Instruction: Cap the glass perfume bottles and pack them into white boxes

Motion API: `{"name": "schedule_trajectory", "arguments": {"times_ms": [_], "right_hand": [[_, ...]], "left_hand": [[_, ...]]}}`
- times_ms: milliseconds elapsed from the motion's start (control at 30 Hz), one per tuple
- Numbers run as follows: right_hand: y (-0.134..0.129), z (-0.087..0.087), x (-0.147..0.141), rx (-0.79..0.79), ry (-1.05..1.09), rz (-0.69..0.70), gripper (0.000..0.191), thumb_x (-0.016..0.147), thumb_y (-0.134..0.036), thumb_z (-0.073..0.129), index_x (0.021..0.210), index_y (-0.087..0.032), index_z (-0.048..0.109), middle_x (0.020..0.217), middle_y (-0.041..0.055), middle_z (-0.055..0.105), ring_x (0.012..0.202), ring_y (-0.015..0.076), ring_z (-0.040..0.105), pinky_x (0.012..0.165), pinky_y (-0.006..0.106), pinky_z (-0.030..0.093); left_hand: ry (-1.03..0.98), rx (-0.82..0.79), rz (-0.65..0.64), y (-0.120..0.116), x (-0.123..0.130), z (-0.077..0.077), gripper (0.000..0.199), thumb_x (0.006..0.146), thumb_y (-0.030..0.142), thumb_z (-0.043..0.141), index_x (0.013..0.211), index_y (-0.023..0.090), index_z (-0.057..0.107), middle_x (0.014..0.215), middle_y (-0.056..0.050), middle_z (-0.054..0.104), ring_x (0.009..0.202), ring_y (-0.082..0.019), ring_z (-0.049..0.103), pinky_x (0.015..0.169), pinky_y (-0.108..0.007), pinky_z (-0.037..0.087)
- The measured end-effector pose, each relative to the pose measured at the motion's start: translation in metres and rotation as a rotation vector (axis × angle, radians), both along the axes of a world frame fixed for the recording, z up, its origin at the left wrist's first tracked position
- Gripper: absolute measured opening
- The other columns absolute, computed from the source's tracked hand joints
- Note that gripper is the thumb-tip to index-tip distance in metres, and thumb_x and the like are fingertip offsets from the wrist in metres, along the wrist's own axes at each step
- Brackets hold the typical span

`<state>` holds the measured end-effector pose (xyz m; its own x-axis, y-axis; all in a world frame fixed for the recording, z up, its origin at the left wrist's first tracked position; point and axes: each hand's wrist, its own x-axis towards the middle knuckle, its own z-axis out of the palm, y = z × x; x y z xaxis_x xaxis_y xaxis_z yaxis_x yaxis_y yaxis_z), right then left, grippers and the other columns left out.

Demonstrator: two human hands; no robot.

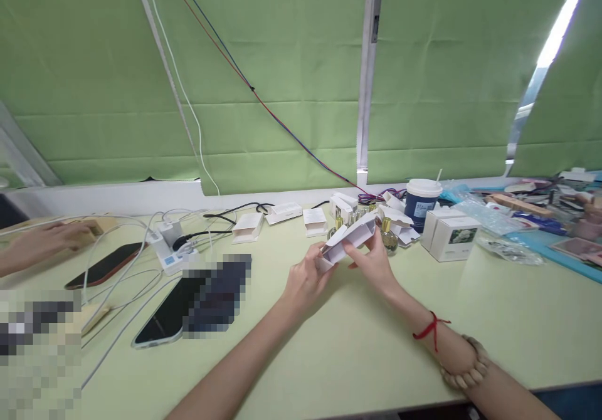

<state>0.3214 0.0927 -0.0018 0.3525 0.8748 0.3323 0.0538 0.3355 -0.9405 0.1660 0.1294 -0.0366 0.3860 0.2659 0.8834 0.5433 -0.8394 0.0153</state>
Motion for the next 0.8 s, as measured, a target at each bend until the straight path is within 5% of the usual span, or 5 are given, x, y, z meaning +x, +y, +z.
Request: {"name": "schedule_trajectory", "arguments": {"times_ms": [300,433,700,800], "right_hand": [[-0.002,-0.003,-0.001,0.026,-0.008,0.125,0.07,0.058,-0.043,0.074,0.114,-0.021,0.038,0.116,0.0107,0.053,0.108,0.029,0.051,0.044,0.025,0.056],[-0.001,-0.007,0.002,0.073,0.029,0.182,0.064,0.07,-0.052,0.062,0.12,-0.021,0.037,0.117,0.011,0.05,0.109,0.0283,0.05,0.048,0.026,0.056],[0.004,-0.013,0.0,0.125,-0.274,-0.021,0.046,0.072,-0.048,0.062,0.104,-0.017,0.053,0.099,0.0089,0.056,0.092,0.0228,0.056,0.065,0.032,0.055],[0.004,-0.018,-0.004,0.122,-0.398,0.002,0.061,0.067,-0.05,0.068,0.115,-0.017,0.05,0.117,0.012,0.047,0.11,0.0261,0.049,0.081,0.036,0.052]], "left_hand": [[0.043,-0.053,0.026,0.0,-0.005,-0.002,0.032,0.088,0.027,0.047,0.116,0.02,0.033,0.103,-0.009,0.064,0.066,-0.013,0.065,0.046,-0.019,0.044],[0.044,-0.092,0.009,0.0,-0.006,-0.003,0.037,0.086,0.023,0.047,0.119,0.021,0.03,0.109,-0.01,0.062,0.076,-0.015,0.066,0.05,-0.02,0.046],[-0.027,-0.024,0.06,-0.001,-0.001,-0.007,0.042,0.087,0.024,0.048,0.122,0.019,0.026,0.103,-0.013,0.063,0.063,-0.016,0.065,0.048,-0.022,0.044],[-0.073,-0.056,0.051,-0.003,-0.003,-0.006,0.046,0.089,0.028,0.047,0.128,0.019,0.023,0.108,-0.015,0.061,0.067,-0.017,0.066,0.049,-0.023,0.046]]}}
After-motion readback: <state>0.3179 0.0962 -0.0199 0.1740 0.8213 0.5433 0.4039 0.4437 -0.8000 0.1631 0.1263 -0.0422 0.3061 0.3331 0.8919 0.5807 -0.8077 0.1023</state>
